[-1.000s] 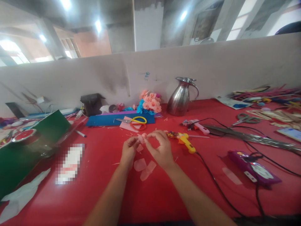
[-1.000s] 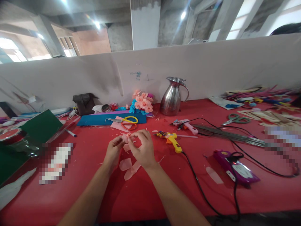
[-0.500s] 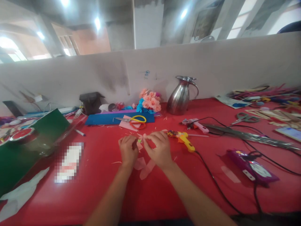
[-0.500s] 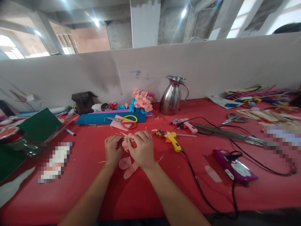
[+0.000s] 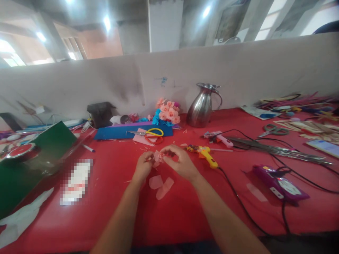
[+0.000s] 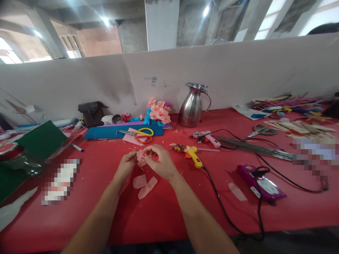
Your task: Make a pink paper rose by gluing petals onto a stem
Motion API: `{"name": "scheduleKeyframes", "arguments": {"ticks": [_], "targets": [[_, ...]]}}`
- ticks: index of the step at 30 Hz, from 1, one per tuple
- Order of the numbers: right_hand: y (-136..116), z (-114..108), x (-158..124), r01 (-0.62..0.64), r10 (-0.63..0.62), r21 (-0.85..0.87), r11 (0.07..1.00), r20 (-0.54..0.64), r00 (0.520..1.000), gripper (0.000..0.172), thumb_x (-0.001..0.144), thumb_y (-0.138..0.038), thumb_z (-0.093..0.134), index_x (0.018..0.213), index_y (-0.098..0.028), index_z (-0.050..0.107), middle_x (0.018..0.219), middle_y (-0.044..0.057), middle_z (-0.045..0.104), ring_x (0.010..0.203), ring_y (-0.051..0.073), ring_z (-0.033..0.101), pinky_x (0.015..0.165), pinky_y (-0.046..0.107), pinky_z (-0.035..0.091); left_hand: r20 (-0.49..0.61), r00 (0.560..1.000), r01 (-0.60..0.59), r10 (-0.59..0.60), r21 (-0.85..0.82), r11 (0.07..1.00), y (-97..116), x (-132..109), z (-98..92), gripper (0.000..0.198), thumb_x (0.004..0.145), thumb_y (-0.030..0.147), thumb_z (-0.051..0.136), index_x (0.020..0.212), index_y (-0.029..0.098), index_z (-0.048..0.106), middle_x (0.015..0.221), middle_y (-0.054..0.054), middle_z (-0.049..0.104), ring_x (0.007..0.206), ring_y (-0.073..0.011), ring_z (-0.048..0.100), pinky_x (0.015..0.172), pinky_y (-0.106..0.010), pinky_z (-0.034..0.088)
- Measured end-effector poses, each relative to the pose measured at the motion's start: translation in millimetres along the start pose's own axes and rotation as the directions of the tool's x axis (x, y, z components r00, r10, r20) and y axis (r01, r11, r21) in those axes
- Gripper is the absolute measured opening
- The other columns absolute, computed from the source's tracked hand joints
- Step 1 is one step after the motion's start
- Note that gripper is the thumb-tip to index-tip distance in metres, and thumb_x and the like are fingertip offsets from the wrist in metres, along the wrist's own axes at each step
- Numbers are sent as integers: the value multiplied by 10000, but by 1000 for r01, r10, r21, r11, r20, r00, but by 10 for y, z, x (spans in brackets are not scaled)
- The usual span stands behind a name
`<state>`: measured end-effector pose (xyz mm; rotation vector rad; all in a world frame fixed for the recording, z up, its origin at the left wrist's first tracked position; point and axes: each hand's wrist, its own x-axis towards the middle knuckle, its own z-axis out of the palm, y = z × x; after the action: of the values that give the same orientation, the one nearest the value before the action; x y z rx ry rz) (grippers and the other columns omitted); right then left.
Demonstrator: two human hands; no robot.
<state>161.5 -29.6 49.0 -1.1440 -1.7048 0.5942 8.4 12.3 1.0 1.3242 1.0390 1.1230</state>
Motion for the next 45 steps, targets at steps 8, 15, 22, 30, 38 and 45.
{"name": "scheduleKeyframes", "arguments": {"ticks": [8, 15, 22, 30, 38, 45], "targets": [[-18, -53, 9, 25, -18, -110, 994, 57, 998, 102, 730, -155, 562, 796, -201, 624, 810, 19, 637, 781, 151, 563, 734, 292, 417, 73, 997, -43, 36, 99, 994, 9, 25, -65, 72, 603, 161, 551, 617, 167, 621, 718, -22, 584, 743, -165, 516, 689, -272, 411], [-82, -93, 17, -12, 28, -152, 988, 107, 994, 69, 699, -149, 568, 712, -191, 621, 770, 22, 640, 775, 158, 559, 733, 290, 413, 177, 984, -11, -14, 136, 991, 103, -19, -55, 85, 596, 147, 528, 604, 161, 611, 654, -19, 565, 656, -148, 504, 647, -272, 409], [-47, -117, 27, -248, 236, 24, 968, 224, 945, 104, 683, -159, 543, 614, -172, 619, 671, 18, 651, 670, 144, 566, 667, 268, 411, 266, 964, -34, -15, 176, 984, 155, -65, -36, 137, 582, 112, 487, 585, 170, 611, 632, -9, 561, 641, -135, 492, 623, -259, 374], [-65, -179, 37, -460, 356, 324, 827, 333, 873, 91, 676, -233, 603, 632, -163, 642, 650, 7, 652, 687, 146, 586, 744, 295, 424, 313, 949, 13, -26, 42, 999, 199, -94, -53, 80, 608, 140, 555, 619, 173, 628, 700, -13, 566, 689, -139, 507, 657, -265, 382], [-14, -160, 24, -377, 304, 336, 863, 250, 919, 106, 695, -274, 639, 695, -169, 621, 679, -18, 595, 654, 114, 536, 665, 258, 404, 264, 963, 76, -61, -47, 996, 248, -113, -44, 25, 619, 171, 597, 602, 177, 614, 663, -12, 571, 635, -133, 504, 655, -280, 400], [-25, -131, 13, -418, 351, 344, 841, 242, 905, 101, 684, -256, 634, 662, -159, 621, 650, -21, 592, 630, 106, 520, 647, 248, 392, 282, 958, 74, -50, -73, 995, 239, -107, -51, 29, 606, 175, 606, 623, 161, 625, 681, -16, 579, 633, -126, 497, 623, -252, 394]]}}
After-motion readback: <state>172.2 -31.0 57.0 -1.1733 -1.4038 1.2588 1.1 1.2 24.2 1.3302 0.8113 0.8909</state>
